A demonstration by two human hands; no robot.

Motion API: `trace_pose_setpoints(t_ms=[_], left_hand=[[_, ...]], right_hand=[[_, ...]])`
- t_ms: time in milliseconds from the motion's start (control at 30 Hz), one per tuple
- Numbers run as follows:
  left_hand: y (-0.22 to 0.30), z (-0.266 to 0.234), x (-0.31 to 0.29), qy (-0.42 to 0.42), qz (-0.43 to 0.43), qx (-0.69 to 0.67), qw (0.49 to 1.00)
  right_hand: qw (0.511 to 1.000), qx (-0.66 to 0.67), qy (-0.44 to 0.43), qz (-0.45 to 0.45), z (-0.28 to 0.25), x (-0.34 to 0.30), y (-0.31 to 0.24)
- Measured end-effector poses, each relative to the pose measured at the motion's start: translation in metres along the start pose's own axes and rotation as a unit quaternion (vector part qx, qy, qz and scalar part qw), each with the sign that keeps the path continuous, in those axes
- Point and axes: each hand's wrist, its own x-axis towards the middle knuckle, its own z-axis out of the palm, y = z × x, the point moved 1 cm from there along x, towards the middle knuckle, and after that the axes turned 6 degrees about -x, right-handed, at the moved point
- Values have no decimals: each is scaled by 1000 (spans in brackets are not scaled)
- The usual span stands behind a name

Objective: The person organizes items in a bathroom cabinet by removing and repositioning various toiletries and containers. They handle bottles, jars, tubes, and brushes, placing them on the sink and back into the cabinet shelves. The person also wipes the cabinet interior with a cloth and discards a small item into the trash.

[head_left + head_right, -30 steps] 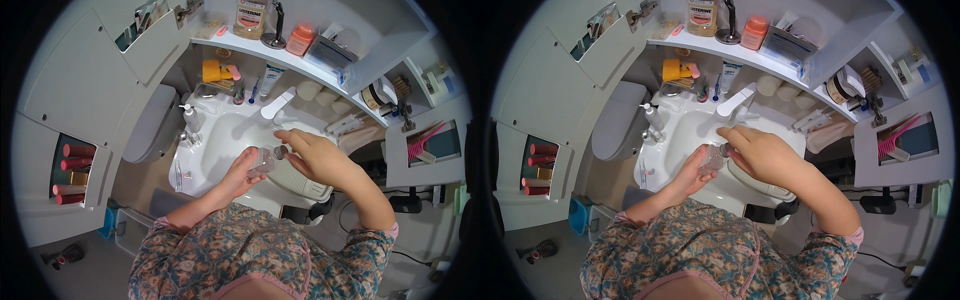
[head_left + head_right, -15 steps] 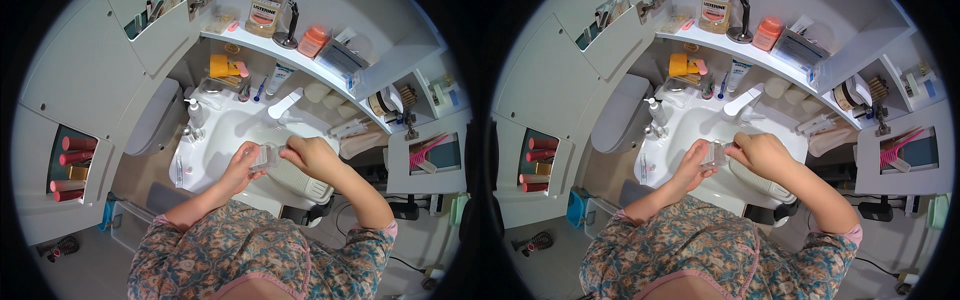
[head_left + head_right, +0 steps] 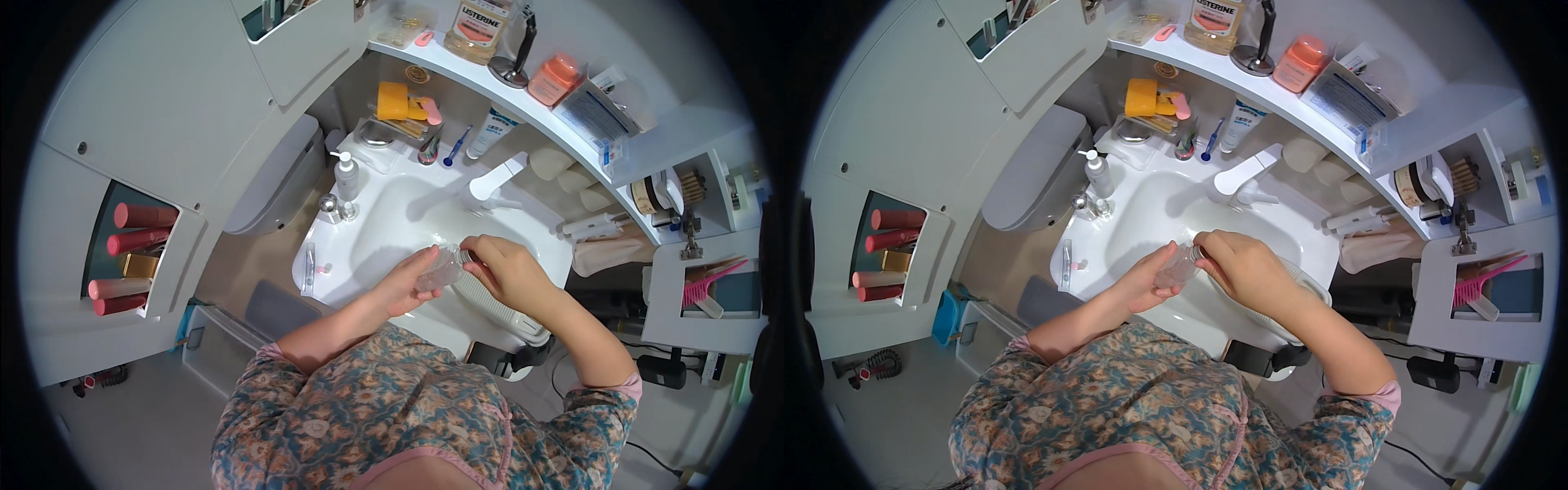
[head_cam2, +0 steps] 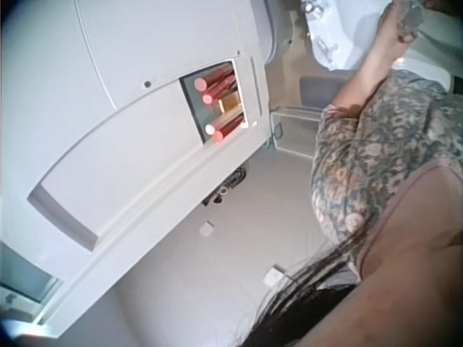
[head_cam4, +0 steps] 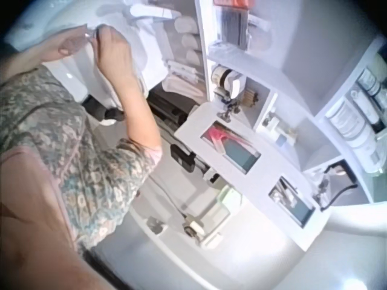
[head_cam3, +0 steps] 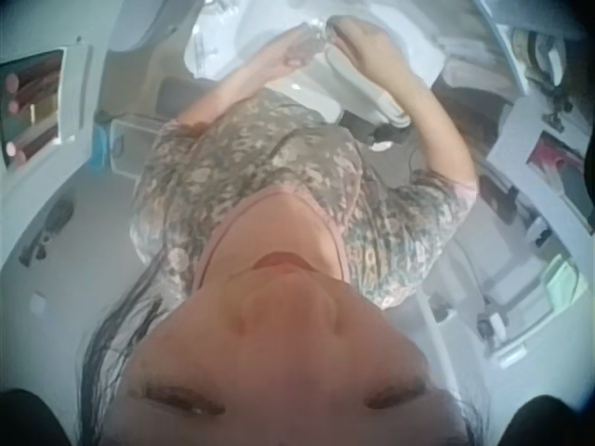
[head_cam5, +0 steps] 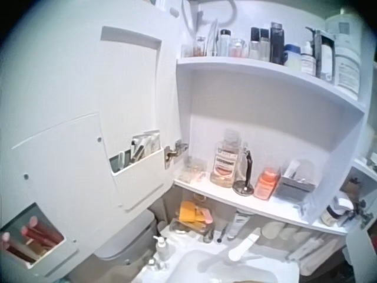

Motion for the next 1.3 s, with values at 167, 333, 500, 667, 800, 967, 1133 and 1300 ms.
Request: trace_pose_setpoints(t_ms=[167,333,500,667,800,967,1133,1300], left_hand=[[-1,-13,-4,87,216,82,969],[3,-43,-2,102,236,52,965],[0,-68,-9,36,146,-58,987],[5,-81,-21,29,121,174,977],[6,-105,-18,190,212,370,884],[-9,-123,-20,216,267,416,842],[-23,-108,-39,199,253,412,852],[-29,-118,-51,220,269,369,862]], right_hand=[[993,77,30,79,34,10,8],[987,127,23,100,66,32,22],[967,219,-31,126,90,48,48],[962,244,6,124,100,43,46],[986,105,85,93,131,55,54],[986,-2,118,121,173,117,72],[983,-53,96,150,198,172,87],[985,-18,97,144,205,196,89]])
